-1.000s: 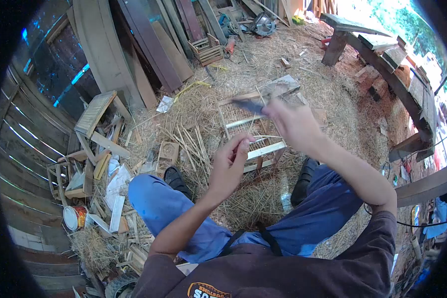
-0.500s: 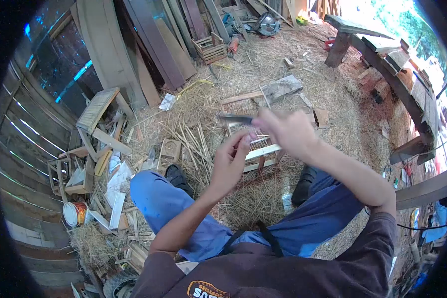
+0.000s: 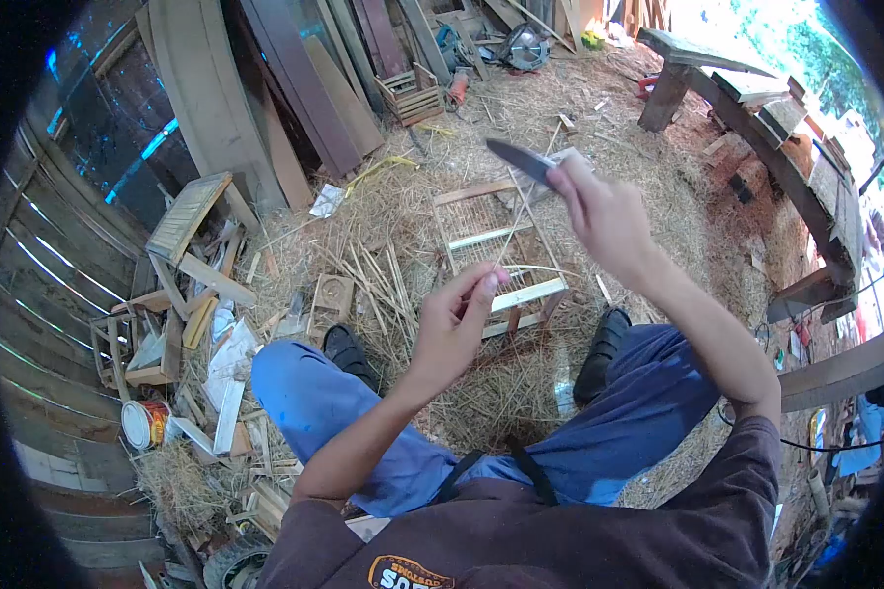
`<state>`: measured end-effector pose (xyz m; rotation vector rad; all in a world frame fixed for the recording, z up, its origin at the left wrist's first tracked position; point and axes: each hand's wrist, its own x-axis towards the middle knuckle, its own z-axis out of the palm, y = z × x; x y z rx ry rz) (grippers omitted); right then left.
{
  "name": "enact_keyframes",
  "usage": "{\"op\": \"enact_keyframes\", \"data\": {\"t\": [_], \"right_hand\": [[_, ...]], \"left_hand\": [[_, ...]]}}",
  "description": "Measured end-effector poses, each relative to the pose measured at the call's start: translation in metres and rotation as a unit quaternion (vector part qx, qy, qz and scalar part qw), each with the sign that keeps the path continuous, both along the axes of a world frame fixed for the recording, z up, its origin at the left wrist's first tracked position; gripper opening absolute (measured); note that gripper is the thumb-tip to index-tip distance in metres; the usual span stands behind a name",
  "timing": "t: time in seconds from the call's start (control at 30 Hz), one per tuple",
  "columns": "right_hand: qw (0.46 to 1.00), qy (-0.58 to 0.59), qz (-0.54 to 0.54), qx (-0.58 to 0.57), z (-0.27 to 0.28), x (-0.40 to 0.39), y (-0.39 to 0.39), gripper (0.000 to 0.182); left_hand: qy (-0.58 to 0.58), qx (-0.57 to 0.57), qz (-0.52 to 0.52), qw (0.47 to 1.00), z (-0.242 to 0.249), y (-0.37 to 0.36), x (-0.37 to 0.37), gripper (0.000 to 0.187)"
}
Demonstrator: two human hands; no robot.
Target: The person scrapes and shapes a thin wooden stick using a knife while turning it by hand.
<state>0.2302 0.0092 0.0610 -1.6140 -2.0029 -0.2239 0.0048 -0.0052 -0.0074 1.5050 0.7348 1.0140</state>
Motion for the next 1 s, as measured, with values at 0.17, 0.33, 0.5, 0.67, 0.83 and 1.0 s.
{"op": "enact_keyframes", "data": {"t": [0.17, 0.33, 0.5, 0.67, 0.83, 1.0], "right_hand": [[0.994, -0.024, 0.107, 0.01, -0.005, -0.022, -0.012, 0.015], [0.999, 0.032, 0.003, 0.002, 0.003, -0.007, -0.002, 0.018], [0.992, -0.04, 0.108, 0.049, -0.008, -0.024, -0.015, 0.019], [0.999, 0.017, -0.014, 0.028, 0.008, -0.003, 0.002, 0.014], [0.995, -0.019, 0.091, 0.041, -0.011, -0.02, -0.014, 0.02], [0.998, 0.004, 0.049, 0.047, 0.001, -0.014, -0.004, 0.022]], "left_hand": [[0.005, -0.011, 0.006, 1.0, 0.001, 0.003, 0.004, 0.027], [0.006, -0.003, 0.017, 1.0, 0.004, 0.004, 0.004, 0.026], [0.041, -0.027, -0.008, 0.999, 0.003, 0.003, 0.001, 0.025], [0.006, -0.054, -0.007, 0.998, 0.009, 0.001, 0.0, 0.026], [0.036, -0.01, 0.009, 0.999, -0.001, 0.002, 0.003, 0.026], [-0.005, -0.023, -0.006, 1.0, 0.006, 0.004, 0.002, 0.025]]}}
